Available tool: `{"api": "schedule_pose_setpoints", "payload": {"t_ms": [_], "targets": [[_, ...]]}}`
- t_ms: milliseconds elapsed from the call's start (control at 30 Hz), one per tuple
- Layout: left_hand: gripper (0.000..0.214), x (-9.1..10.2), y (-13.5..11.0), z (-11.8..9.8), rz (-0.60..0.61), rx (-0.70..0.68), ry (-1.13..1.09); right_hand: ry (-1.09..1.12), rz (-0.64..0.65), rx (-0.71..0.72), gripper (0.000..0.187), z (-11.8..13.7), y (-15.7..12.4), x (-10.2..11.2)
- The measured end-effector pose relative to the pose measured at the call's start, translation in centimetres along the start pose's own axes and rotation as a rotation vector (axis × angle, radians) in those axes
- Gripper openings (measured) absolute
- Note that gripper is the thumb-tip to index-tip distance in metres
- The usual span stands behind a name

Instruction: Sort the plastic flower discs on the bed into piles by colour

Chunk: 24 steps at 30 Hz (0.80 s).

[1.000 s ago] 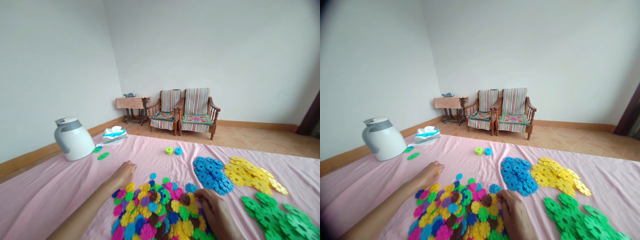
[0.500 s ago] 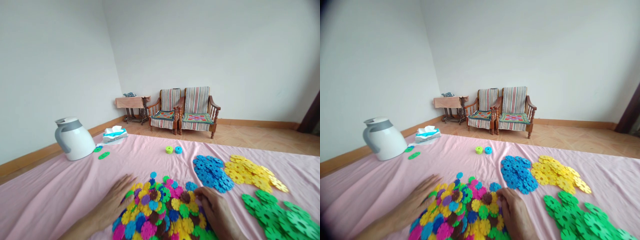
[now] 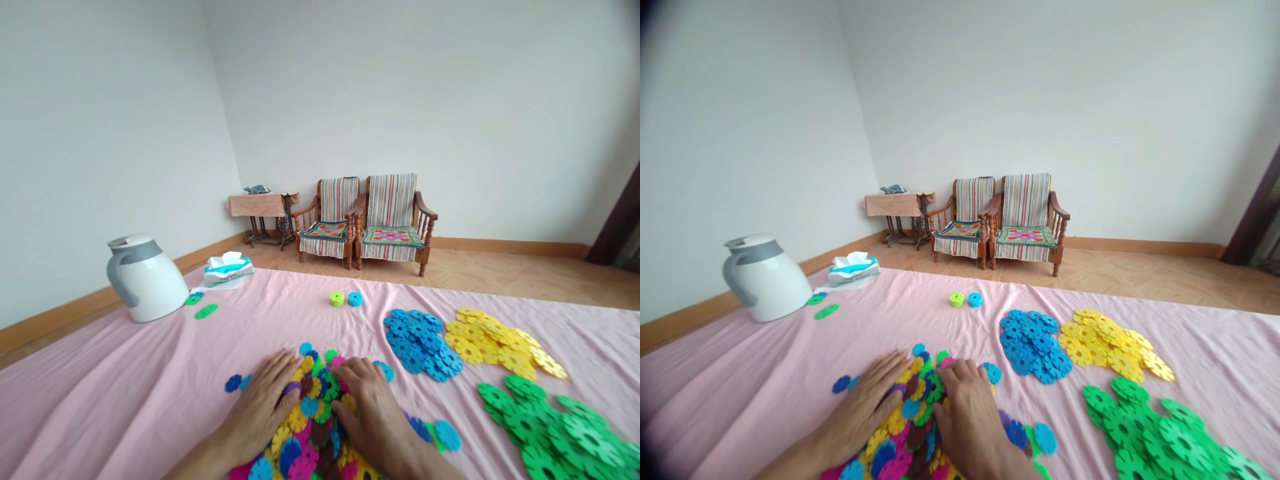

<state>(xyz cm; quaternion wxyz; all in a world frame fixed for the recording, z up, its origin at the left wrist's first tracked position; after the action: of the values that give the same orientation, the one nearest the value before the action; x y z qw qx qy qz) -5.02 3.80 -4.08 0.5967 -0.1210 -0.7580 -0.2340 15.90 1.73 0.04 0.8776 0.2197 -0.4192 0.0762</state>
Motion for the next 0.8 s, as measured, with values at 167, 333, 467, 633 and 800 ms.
{"api": "schedule_pose_setpoints", "payload": {"t_ms": [167, 333, 467, 633, 800], "targets": [[0.046, -0.2, -0.1, 0.3, -0.030, 0.009, -0.018, 0.002, -0.008, -0.033, 0.031, -0.2, 0.9, -1.4], [0.045, -0.3, 0.0, 0.4, -0.009, 0.021, -0.028, 0.174, -0.106, -0.142, 0.023, -0.8, 1.0, -1.7], [0.045, -0.3, 0.1, 0.4, -0.001, 0.022, -0.045, 0.256, -0.147, -0.195, 0.011, -2.0, 0.4, 1.1], [0.042, 0.3, 0.3, 0.1, -0.042, 0.062, -0.113, 0.174, -0.231, -0.271, 0.019, -8.6, -3.8, 7.9], [0.039, 1.3, 0.4, 0.5, -0.161, 0.084, -0.185, 0.067, -0.413, -0.365, 0.011, -18.8, -11.3, 13.6]]}}
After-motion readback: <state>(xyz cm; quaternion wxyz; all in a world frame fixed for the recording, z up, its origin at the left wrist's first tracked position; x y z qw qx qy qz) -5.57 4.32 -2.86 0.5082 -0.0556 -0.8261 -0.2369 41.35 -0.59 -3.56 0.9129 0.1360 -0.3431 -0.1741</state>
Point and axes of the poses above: each hand's wrist, its own y-axis towards the middle knuckle, its own x-axis out of the back of the hand, z = x × y, the point moved 4 cm from there along y, towards the middle knuckle, and after that the axes turned 1 degree about -y, right-handed, at the moved point
